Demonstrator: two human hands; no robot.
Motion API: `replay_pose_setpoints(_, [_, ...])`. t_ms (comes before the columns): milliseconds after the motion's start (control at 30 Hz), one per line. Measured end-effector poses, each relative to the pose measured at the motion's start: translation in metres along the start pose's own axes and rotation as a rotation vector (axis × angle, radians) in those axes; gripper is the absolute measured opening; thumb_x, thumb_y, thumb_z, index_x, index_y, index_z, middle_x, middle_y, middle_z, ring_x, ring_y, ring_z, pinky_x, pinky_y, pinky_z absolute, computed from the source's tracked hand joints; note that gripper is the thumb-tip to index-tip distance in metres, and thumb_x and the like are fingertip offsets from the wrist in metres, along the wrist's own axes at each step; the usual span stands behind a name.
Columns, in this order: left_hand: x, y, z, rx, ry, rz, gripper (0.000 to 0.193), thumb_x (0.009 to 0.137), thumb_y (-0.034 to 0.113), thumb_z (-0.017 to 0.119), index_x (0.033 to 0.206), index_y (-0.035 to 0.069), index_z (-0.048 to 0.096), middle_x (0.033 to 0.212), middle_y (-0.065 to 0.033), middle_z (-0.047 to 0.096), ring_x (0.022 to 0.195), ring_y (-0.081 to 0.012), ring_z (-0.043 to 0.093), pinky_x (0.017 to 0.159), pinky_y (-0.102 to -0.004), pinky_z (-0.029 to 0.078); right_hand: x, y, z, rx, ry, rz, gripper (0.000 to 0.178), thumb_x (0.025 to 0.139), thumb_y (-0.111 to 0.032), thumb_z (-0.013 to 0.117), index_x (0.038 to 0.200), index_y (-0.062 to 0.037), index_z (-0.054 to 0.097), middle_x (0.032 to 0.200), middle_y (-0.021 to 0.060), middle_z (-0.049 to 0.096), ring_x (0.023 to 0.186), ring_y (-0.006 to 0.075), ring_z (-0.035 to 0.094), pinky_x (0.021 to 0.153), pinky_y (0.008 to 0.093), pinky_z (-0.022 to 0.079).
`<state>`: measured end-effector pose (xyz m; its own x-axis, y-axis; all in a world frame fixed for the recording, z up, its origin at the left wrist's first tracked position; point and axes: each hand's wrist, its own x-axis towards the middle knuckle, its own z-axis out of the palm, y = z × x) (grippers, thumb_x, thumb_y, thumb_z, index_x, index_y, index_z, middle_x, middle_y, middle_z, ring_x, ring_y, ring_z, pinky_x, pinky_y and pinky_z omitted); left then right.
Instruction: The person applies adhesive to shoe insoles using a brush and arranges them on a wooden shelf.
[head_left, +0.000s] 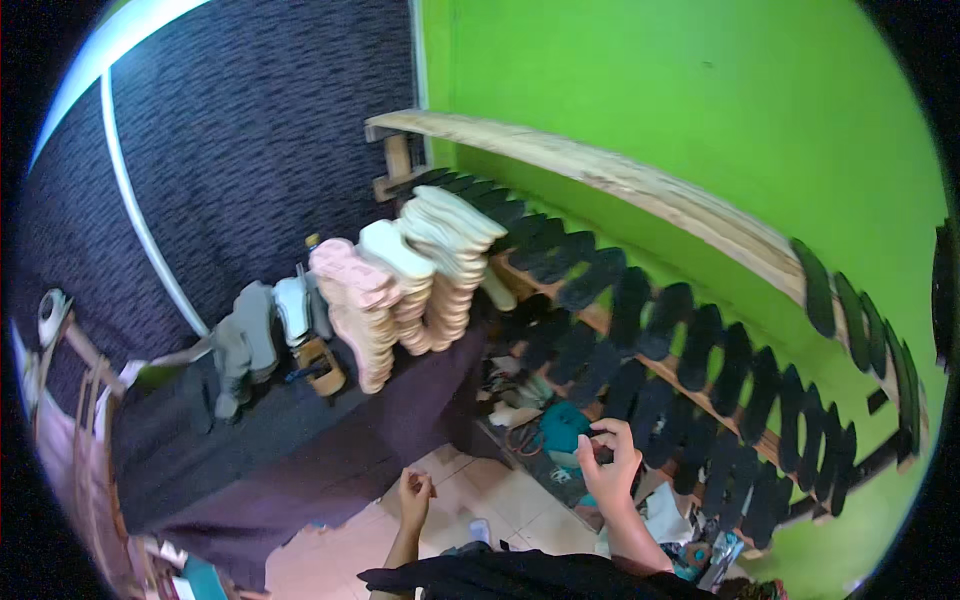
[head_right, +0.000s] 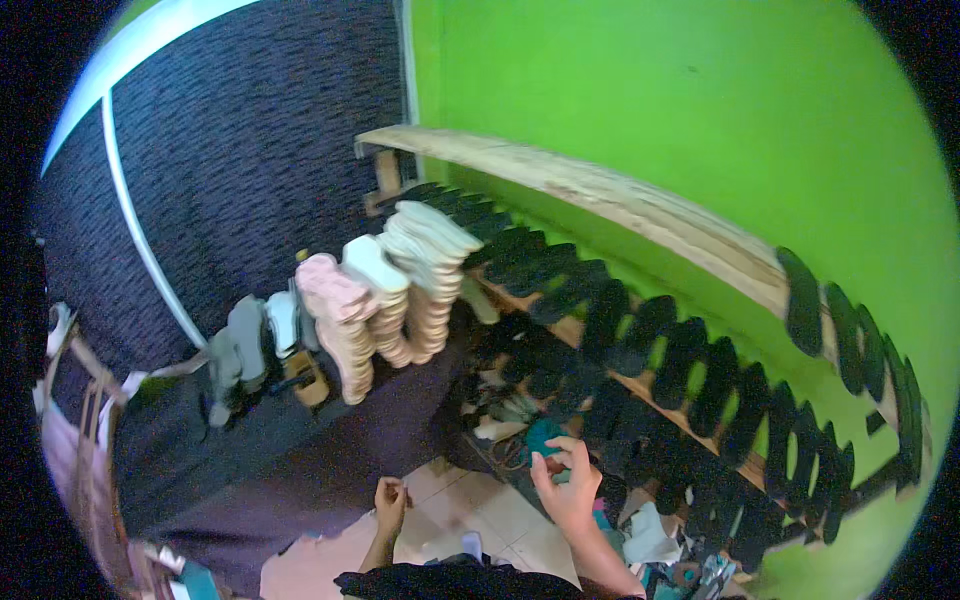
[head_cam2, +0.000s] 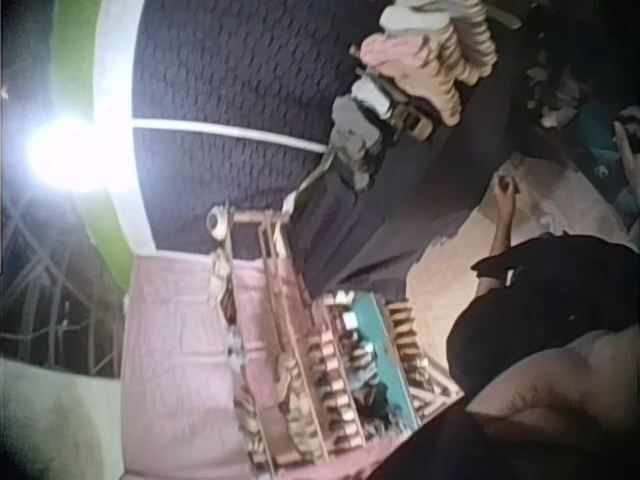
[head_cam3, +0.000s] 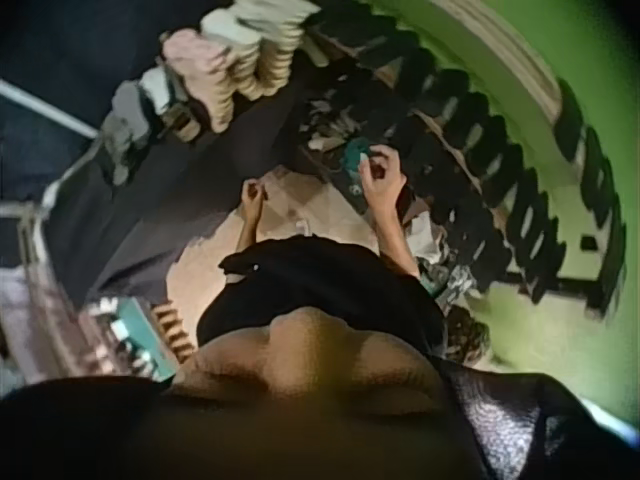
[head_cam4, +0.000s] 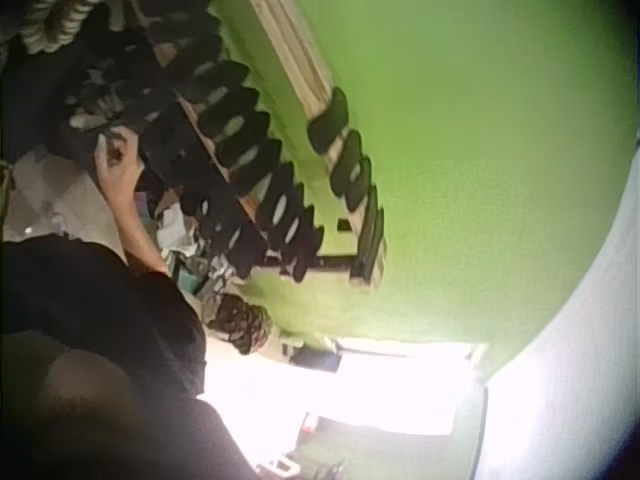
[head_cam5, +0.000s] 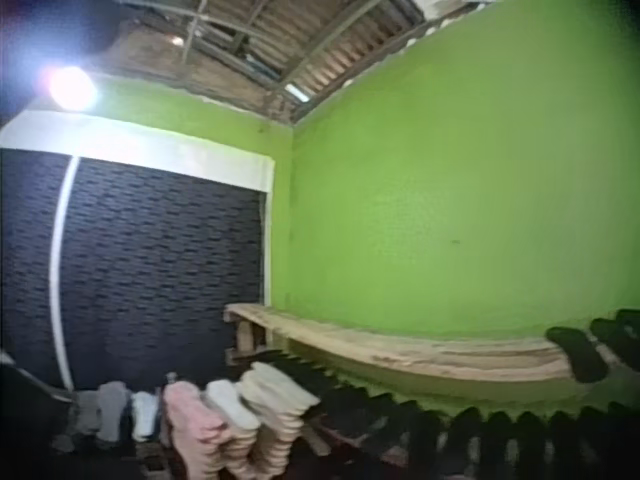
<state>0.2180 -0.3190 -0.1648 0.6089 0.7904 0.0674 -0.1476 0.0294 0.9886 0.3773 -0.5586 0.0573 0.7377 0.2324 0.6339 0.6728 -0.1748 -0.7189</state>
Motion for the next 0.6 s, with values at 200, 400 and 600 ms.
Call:
replay_pose_setpoints(200, [-0.119,-0.088,-0.152,0.143,0.502,-0.082,0.008,0.079,0.001,0.057,0.084,0.002,0.051,0.065,-0.0036,0.051,0.049,-0.0108,0.051,0.042,-0.0243,0.043,-0.006,-0.009,0.063,0.189,-0.199,-0.018,0.021,0.076,-0.004,0.068,0.091,-0.0041,0.053,0.061,0.0051,0.062,0.053,0.0082,0.059,0.050,0.0209,0.046])
replay_pose_setpoints(400, [-0.240,-0.103,-0.255,0.334,1.060,-0.143,0.010,0.079,0.001,0.056,0.085,0.006,0.049,0.060,-0.0024,0.047,0.045,-0.0104,0.049,0.040,-0.0243,0.039,-0.012,-0.033,0.143,0.401,-0.347,0.019,0.013,0.077,-0.002,0.066,0.085,-0.0038,0.056,0.060,0.0029,0.060,0.054,0.0055,0.058,0.051,0.0203,0.047])
replay_pose_setpoints(600, [-0.153,-0.012,-0.319,0.369,1.166,0.020,0.010,0.082,0.000,0.055,0.086,0.005,0.048,0.060,0.0011,0.043,0.050,-0.0073,0.041,0.046,-0.0208,0.036,-0.022,-0.058,0.250,0.465,-0.462,-0.011,0.012,0.076,-0.003,0.066,0.083,-0.0029,0.056,0.059,0.0014,0.058,0.051,0.0047,0.053,0.050,0.0205,0.044])
